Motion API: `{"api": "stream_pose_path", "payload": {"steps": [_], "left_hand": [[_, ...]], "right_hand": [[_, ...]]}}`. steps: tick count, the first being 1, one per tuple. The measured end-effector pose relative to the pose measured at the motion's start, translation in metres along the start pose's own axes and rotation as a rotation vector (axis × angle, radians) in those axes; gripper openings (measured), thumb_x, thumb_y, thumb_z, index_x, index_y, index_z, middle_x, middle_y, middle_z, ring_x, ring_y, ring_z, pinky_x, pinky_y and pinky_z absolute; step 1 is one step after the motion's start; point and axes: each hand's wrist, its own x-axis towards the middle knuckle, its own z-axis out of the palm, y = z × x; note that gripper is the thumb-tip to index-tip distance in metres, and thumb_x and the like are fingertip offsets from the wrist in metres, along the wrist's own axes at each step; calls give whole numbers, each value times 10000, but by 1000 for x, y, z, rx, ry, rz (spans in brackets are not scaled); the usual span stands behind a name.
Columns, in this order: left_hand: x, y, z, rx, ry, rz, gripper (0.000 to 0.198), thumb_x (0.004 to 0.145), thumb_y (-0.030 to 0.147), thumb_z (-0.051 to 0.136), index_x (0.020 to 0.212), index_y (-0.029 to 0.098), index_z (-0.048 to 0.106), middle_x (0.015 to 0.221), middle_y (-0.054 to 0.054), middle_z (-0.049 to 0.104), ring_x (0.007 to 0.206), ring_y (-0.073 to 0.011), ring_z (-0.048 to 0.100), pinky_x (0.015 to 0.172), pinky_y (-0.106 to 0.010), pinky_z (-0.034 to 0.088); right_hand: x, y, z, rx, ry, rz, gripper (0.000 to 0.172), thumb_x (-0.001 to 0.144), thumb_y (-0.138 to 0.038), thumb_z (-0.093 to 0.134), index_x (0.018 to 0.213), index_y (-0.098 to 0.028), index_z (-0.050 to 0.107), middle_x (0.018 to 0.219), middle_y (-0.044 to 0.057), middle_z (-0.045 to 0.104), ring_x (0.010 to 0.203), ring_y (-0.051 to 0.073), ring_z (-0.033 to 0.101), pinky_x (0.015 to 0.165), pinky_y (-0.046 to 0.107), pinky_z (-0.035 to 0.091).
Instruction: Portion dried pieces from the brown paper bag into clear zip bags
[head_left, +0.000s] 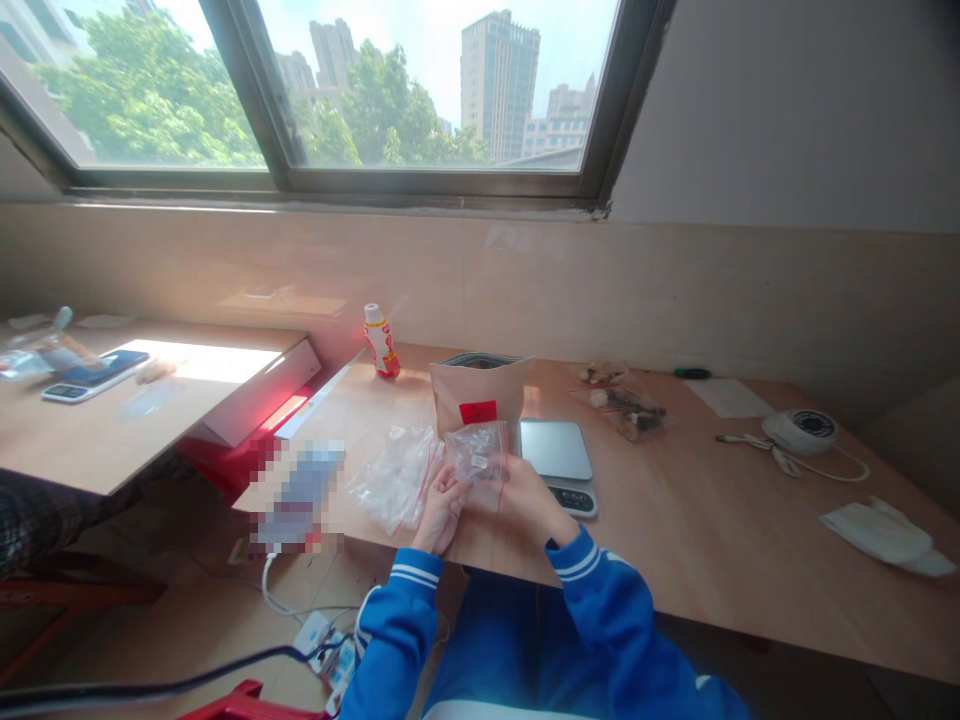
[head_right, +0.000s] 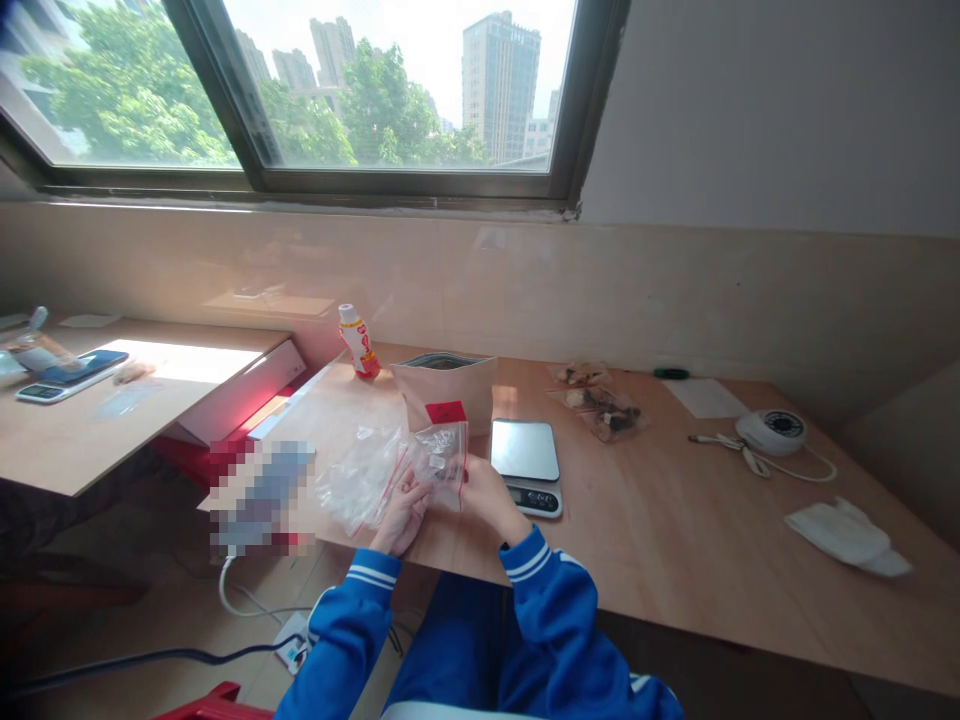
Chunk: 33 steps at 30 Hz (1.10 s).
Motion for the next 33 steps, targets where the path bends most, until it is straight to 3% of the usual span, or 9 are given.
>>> {"api": "stream_pose_path", "payload": {"steps": [3, 6, 10, 13, 17, 23, 29, 33], "left_hand": [[-4, 4, 5, 0, -26, -31, 416, 629, 119, 792, 1014, 179, 646, 1013, -34, 684, 893, -131, 654, 805, -230, 498], [-5, 7, 8, -7, -38, -40, 399, 642, 134, 787, 1018, 183, 662, 1047, -45, 687, 892, -126, 653, 765, -205, 509], [-3, 8, 5, -30, -34, -31, 376, 650, 149, 778, 1008, 199, 676, 1048, -38, 693, 839, -112, 658, 697, -178, 523], [-2, 7, 2, -28, -27, -43, 383, 668, 146, 762, 1036, 206, 675, 1085, -43, 687, 825, -107, 661, 680, -172, 525], [-3, 7, 1, -36, -23, -37, 378, 681, 145, 744, 1045, 224, 681, 1122, -36, 679, 834, -103, 655, 674, -163, 520], [-3, 6, 0, -53, 12, -47, 341, 688, 132, 741, 1013, 224, 693, 1111, -32, 678, 775, -79, 630, 668, -162, 512], [-4, 7, 0, -56, -4, -51, 348, 695, 146, 739, 1029, 224, 678, 1114, -38, 671, 816, -98, 636, 697, -182, 512], [-7, 9, 6, -31, 0, -58, 385, 680, 133, 748, 1045, 218, 658, 1084, -35, 673, 815, -102, 642, 705, -195, 512]], "right_hand": [[0, -6, -17, 45, 8, 0, 80, 753, -229, 638, 800, -177, 675, 865, 52, 715, 804, 213, 652, 757, 336, 497], [4, -23, -40, 66, 14, -18, 89, 757, -207, 594, 784, -182, 675, 791, 35, 713, 757, 191, 650, 726, 320, 497], [24, -65, -74, 2, 232, -114, 140, 788, -314, 630, 845, -201, 689, 843, 38, 720, 745, 178, 630, 697, 308, 482], [52, -94, -87, -57, 349, -284, 176, 853, -339, 578, 934, -210, 668, 942, 37, 704, 720, 151, 592, 699, 294, 474], [87, -105, -80, -331, 396, -444, 178, 922, -270, 489, 950, -220, 658, 963, 43, 667, 893, 193, 557, 849, 334, 436], [97, -86, -54, -635, 401, -383, 278, 951, -212, 390, 958, -206, 668, 1100, 86, 581, 1056, 237, 470, 965, 393, 319], [71, -90, -54, -550, 510, -392, 300, 949, -297, 409, 1192, -226, 570, 1256, 97, 494, 1170, 242, 424, 1037, 415, 261], [32, -78, -40, -288, 453, -300, 295, 962, -362, 370, 1115, -214, 575, 1170, 88, 561, 1146, 220, 482, 1033, 386, 322]]}}
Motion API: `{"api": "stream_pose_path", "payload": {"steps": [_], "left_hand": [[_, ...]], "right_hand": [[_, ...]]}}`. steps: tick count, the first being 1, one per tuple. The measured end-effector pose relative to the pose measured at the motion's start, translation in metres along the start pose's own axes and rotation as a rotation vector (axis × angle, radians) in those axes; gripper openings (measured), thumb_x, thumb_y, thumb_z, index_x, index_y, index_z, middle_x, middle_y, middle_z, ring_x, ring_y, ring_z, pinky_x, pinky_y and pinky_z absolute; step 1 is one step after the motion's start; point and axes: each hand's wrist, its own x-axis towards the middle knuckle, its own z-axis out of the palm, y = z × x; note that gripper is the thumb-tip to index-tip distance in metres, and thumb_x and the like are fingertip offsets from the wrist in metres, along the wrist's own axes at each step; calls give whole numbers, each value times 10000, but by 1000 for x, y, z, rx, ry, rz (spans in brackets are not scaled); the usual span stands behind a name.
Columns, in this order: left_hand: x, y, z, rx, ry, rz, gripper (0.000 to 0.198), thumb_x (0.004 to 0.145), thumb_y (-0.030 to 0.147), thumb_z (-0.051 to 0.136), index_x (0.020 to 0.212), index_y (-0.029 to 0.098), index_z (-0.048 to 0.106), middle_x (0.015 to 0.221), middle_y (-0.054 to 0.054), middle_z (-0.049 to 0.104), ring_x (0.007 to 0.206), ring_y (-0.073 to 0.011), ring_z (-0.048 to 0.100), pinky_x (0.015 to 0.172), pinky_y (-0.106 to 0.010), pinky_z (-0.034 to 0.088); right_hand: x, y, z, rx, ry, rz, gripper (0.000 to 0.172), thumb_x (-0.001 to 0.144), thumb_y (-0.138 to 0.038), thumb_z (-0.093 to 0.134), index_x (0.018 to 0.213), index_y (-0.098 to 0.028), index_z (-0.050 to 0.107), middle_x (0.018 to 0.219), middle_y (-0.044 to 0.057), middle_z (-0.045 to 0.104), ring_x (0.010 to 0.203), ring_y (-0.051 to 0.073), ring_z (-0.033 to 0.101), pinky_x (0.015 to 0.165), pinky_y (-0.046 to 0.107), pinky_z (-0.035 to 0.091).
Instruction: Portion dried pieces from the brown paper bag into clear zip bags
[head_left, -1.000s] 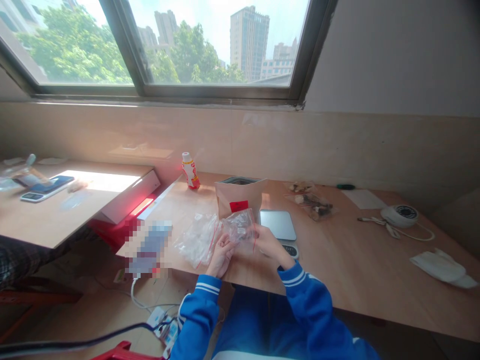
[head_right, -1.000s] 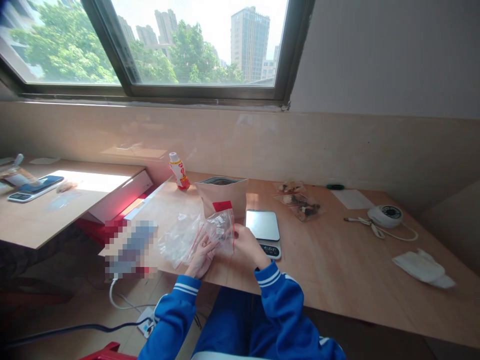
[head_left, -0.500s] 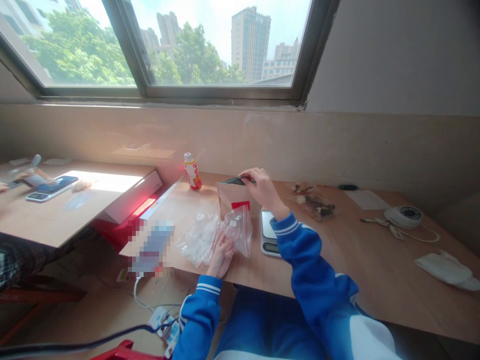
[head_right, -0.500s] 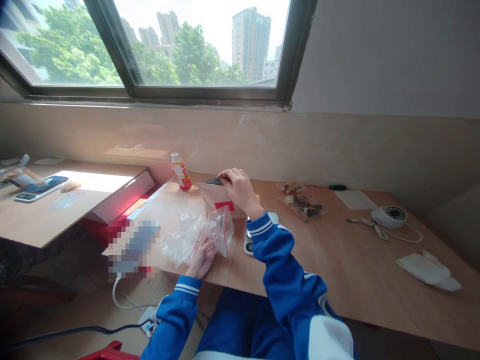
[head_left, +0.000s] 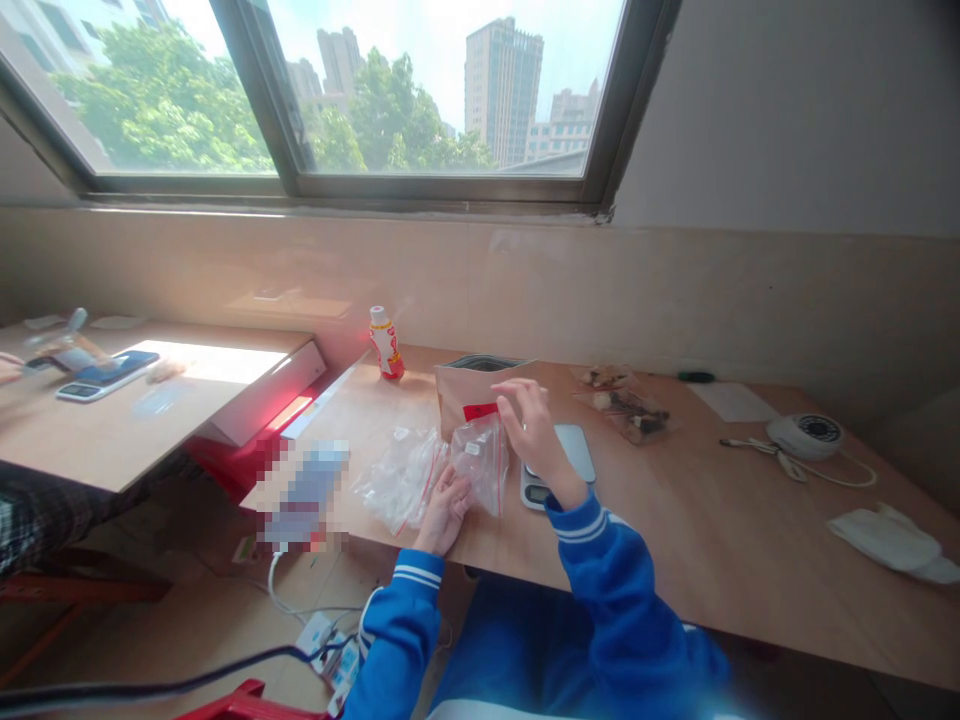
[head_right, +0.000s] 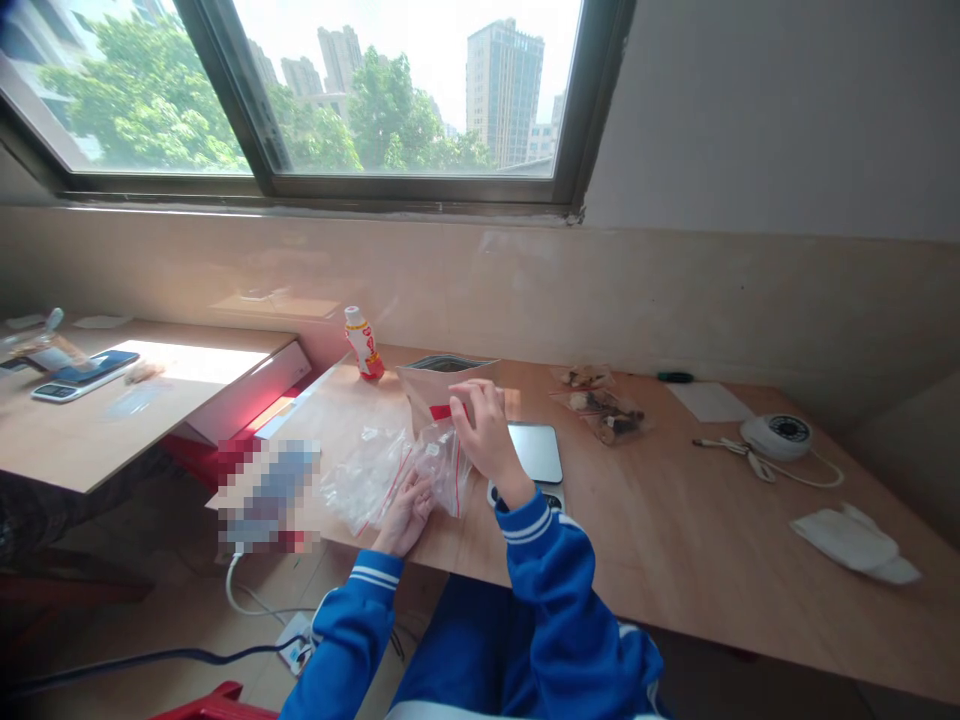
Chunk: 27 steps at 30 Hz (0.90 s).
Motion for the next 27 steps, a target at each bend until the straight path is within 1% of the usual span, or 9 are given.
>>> {"api": "stream_pose_path", "payload": {"steps": [4, 7, 11, 14, 17, 20, 23, 25, 27], "left_hand": [[-8, 0, 7, 75, -102, -28, 372, 645, 159, 773, 1000, 167, 663, 1011, -62, 698, 818, -152, 659, 716, -243, 515], [-19, 0, 10, 134, -132, -57, 337, 640, 184, 774, 961, 154, 674, 939, -52, 710, 782, -149, 658, 680, -233, 502], [-41, 3, 12, 214, -140, -117, 399, 667, 199, 749, 1056, 169, 664, 945, -60, 716, 786, -154, 658, 682, -241, 493], [-59, 10, 12, 287, -189, -151, 454, 715, 239, 701, 1159, 186, 629, 1068, -96, 703, 936, -215, 655, 781, -306, 491], [-71, 18, 15, 364, -261, -78, 410, 769, 308, 628, 1158, 179, 642, 1177, -100, 666, 1111, -251, 589, 954, -363, 420], [-71, 24, 27, 489, -222, 2, 445, 845, 458, 524, 1169, 174, 637, 1224, -105, 636, 1151, -262, 555, 997, -397, 380], [-63, 21, 45, 587, -105, 76, 484, 801, 550, 569, 1094, 171, 641, 1096, -100, 668, 1008, -248, 604, 878, -376, 448], [-56, 17, 55, 599, -15, 168, 457, 737, 547, 648, 997, 171, 633, 966, -74, 671, 895, -223, 616, 786, -337, 474], [-51, 15, 60, 617, 86, 292, 420, 731, 533, 662, 949, 178, 608, 900, -49, 650, 863, -206, 609, 766, -318, 477]], "right_hand": [[-50, 21, 17, 233, -49, 375, 525, 804, -505, 608, 1215, -203, 484, 1217, 110, 575, 1153, 252, 523, 992, 401, 403], [-69, 37, 23, 464, 11, 573, 511, 710, -543, 679, 1065, -202, 539, 1029, 73, 660, 950, 233, 632, 835, 367, 502], [-70, 39, 6, 537, 154, 632, 449, 638, -570, 732, 811, -183, 583, 752, 28, 654, 622, 174, 614, 568, 297, 505], [-70, 30, -10, 526, 207, 651, 450, 635, -563, 748, 829, -190, 590, 708, 0, 633, 500, 132, 557, 446, 255, 446], [-74, 16, -17, 554, 193, 632, 438, 643, -547, 754, 845, -201, 577, 705, -23, 606, 432, 94, 488, 375, 224, 385], [-82, 4, -12, 560, 163, 606, 393, 687, -530, 733, 832, -201, 577, 692, -30, 583, 433, 76, 448, 373, 208, 367], [-90, -2, -2, 605, 120, 613, 380, 741, -520, 696, 924, -213, 568, 716, -24, 589, 487, 89, 489, 414, 202, 396], [-97, -2, 5, 664, 114, 628, 454, 746, -527, 691, 1052, -233, 529, 843, 7, 630, 626, 125, 588, 516, 221, 479], [-107, 2, 12, 730, 57, 655, 564, 713, -532, 721, 1137, -250, 480, 982, 40, 646, 779, 162, 646, 655, 268, 538]]}}
